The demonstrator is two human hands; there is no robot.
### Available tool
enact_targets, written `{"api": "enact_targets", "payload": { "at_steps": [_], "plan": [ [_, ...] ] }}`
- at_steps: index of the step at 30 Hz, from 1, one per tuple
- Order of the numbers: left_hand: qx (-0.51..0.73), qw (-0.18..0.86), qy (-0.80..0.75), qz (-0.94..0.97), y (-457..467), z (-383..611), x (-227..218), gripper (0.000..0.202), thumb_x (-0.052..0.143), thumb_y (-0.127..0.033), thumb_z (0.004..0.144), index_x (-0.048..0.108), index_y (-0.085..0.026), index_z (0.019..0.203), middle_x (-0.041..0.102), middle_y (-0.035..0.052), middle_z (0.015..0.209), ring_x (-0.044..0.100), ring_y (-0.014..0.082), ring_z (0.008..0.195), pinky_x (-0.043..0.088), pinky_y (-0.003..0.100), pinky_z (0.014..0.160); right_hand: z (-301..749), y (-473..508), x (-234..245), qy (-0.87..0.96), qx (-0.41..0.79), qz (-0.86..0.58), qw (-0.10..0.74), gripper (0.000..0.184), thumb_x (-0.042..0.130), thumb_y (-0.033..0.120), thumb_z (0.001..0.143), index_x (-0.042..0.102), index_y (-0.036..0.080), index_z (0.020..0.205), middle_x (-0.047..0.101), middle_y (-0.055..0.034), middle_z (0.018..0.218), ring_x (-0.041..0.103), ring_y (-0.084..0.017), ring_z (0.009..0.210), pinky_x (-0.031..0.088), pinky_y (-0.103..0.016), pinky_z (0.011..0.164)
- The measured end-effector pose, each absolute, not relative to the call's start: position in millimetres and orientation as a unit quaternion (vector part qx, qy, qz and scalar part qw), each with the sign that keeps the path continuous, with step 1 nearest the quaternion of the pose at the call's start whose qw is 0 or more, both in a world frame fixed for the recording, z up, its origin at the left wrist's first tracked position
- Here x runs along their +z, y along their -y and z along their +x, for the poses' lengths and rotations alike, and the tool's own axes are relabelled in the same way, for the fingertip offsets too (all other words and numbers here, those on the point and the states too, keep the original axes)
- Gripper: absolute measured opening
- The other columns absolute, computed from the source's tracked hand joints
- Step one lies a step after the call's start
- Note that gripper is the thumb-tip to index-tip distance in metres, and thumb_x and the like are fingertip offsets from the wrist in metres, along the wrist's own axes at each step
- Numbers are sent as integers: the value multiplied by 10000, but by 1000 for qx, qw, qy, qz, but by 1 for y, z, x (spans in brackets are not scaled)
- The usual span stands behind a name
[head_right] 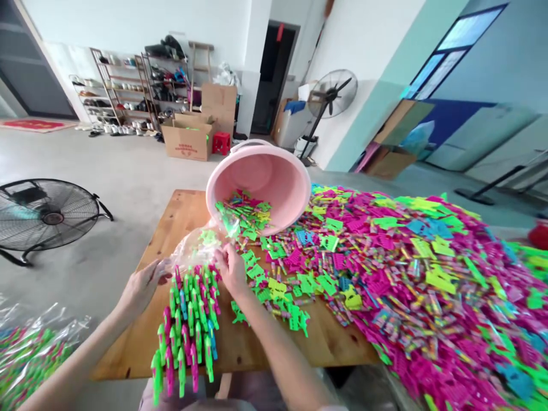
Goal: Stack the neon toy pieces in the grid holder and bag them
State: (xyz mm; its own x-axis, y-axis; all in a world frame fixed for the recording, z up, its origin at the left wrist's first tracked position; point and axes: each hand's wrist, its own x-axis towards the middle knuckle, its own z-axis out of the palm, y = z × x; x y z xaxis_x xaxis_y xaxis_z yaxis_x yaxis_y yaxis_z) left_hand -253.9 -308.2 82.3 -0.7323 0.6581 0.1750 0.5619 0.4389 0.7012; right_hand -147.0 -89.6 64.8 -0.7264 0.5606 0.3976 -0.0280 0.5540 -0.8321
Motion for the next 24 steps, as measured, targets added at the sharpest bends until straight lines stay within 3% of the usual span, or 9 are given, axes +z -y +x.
{"api": "enact_targets", "payload": {
  "at_steps": [2,4,7,9,13,15,17,20,24],
  "plan": [
    [445,143,-834,295,310,-245,86,484,307,-548,942,623,-184,990,754,49,788,721,184,710,560,277,696,-134,97,71,820,466,-168,288,347,411,460,951,371,232,693,378,56,587,400,-126,547,321,-252,567],
    [485,206,-816,237,306,-241,93,594,313,-630,902,666,-154,886,752,95,777,721,217,706,575,317,701,-129,103,76,812,488,-184,261,387,347,479,972,398,225,684,398,42,596,409,-133,557,324,-259,563],
    [478,219,-826,203,303,-239,102,662,293,-658,887,680,-150,712,735,130,706,717,238,668,578,326,669,-129,104,79,802,509,-189,247,425,302,491,985,426,219,684,429,28,607,435,-142,580,356,-261,573],
    [446,188,-845,229,308,-233,102,603,314,-592,915,690,-170,705,738,114,700,725,238,692,570,304,657,-125,100,77,814,501,-176,235,405,311,471,993,453,217,712,466,22,620,464,-146,587,376,-256,577],
    [399,18,-839,370,335,-212,73,336,424,-368,932,692,-222,1074,765,67,964,731,205,854,557,253,701,-103,94,59,883,398,-149,199,306,331,351,1006,529,209,820,549,6,632,536,-155,581,394,-245,571],
    [396,-52,-820,411,345,-202,49,362,426,-262,925,634,-221,1218,749,69,1032,721,171,863,546,222,701,-95,97,46,921,304,-151,193,255,372,270,983,569,198,839,597,-24,663,580,-174,627,418,-253,604],
    [389,-69,-840,372,345,-197,30,383,430,-239,918,618,-220,1251,736,73,1010,707,170,843,536,230,678,-94,104,34,941,236,-157,187,178,441,202,931,612,186,884,652,-67,768,619,-200,718,449,-272,655],
    [369,-13,-887,276,328,-194,21,352,477,-266,866,687,-223,1145,687,80,946,655,220,848,525,310,701,-107,112,20,931,266,-168,185,205,479,145,862,654,190,958,680,-88,898,634,-213,789,490,-296,699],
    [451,97,-864,202,312,-184,35,312,473,-212,783,751,-211,926,644,87,928,609,241,870,496,368,765,-118,119,10,893,367,-158,204,287,412,150,871,685,226,819,690,-57,811,635,-218,758,525,-328,713]
  ]
}}
